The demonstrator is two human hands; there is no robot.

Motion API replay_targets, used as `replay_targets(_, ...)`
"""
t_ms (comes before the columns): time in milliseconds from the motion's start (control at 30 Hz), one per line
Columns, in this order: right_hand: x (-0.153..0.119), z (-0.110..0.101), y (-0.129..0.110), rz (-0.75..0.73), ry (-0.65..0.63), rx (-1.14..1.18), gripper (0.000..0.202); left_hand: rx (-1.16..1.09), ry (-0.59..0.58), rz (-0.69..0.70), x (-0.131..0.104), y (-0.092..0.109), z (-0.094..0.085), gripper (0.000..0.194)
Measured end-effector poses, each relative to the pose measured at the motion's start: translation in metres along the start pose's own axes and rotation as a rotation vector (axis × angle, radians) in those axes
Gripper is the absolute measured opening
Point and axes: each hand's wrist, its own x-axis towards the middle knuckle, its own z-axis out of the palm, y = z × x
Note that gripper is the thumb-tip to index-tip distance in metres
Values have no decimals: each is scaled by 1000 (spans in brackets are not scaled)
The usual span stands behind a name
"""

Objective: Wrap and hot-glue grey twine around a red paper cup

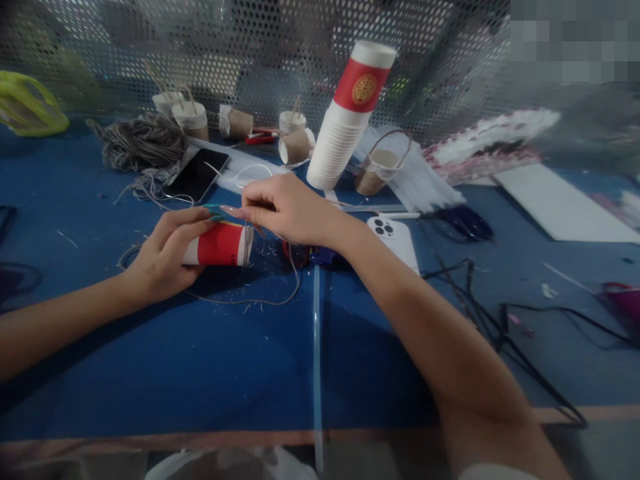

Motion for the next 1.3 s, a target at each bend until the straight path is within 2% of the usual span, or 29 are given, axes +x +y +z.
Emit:
replay_targets(300,1,2,2,13,-9,-12,32,-32,-6,16,-2,-2,0,68)
replay_targets(733,1,3,5,16,-25,-12,33,-28,28,45,-1,-1,0,62)
replay_targets(1300,2,5,8,68,-74,44,35,-17,55,58,-1,-1,-1,64)
